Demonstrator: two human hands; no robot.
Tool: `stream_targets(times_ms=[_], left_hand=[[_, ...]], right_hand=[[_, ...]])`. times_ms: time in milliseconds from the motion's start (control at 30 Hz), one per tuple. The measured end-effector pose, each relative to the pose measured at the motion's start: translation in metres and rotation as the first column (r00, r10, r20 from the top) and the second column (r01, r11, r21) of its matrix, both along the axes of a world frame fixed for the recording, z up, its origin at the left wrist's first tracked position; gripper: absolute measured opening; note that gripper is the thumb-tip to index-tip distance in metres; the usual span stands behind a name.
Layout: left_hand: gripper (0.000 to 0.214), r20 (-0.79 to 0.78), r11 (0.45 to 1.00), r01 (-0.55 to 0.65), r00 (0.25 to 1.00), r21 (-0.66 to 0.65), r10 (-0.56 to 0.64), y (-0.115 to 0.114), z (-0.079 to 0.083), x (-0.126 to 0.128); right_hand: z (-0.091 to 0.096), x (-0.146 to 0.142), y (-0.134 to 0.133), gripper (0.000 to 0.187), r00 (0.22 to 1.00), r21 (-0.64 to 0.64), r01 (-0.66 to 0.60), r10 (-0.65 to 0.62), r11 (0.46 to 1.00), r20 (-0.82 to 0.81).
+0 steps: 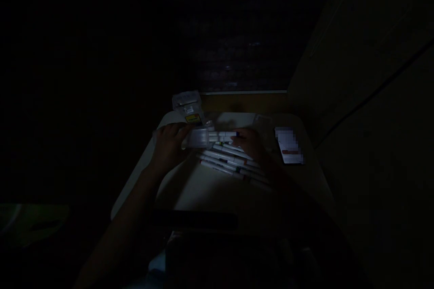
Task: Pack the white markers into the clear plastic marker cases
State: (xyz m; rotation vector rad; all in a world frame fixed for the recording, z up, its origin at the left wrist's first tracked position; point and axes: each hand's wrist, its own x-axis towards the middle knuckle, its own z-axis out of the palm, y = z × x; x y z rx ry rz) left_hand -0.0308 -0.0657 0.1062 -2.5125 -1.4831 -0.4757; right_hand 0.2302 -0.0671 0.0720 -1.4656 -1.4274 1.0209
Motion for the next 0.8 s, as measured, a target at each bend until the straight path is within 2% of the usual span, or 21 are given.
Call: stream_targets(times_ms=[100, 233, 333, 433, 567, 667, 800], left_hand=[[0.063, 0.021, 0.999, -0.045, 0.999, 0.000, 0.045, 0.001, -0.008, -0.017], [0.062, 0.091, 0.990, -0.142, 0.986, -0.016, 0.143, 0.000, -0.017, -0.043], [0.063, 0.222, 0.973, -0.230, 0.949, 0.002, 0.224, 0.002, -0.024, -0.060], [0.066, 0.356, 0.972, -0.232, 0.912, 0.040, 0.203, 0.006, -0.031, -0.068], [0.071, 0.494, 0.972, -0.220, 0.856, 0.084, 0.151, 0.009, -0.039, -0.063], [0.076, 0.564, 0.973, -0.201, 0.819, 0.112, 0.105, 0.009, -0.044, -0.053], [0.083, 0.664, 0.976, -0.163, 0.747, 0.145, 0.027, 0.006, -0.041, -0.036]], right_hand=[[0.001, 0.023, -0.009, 0.022, 0.988, 0.042, -0.031, 0.024, 0.999, 0.155], [-0.008, 0.044, -0.021, 0.025, 0.972, 0.043, 0.029, -0.038, 0.999, 0.233], [-0.017, 0.050, -0.027, 0.026, 0.950, 0.080, 0.010, -0.035, 0.997, 0.310], [-0.022, 0.049, -0.030, 0.029, 0.900, 0.090, -0.028, -0.014, 0.996, 0.436], [-0.024, 0.042, -0.032, 0.034, 0.802, 0.048, -0.027, -0.007, 0.998, 0.598], [-0.027, 0.041, -0.033, 0.033, 0.764, 0.058, -0.053, 0.003, 0.997, 0.645], [-0.030, 0.047, -0.032, 0.032, 0.759, 0.213, -0.100, -0.064, 0.972, 0.648]])
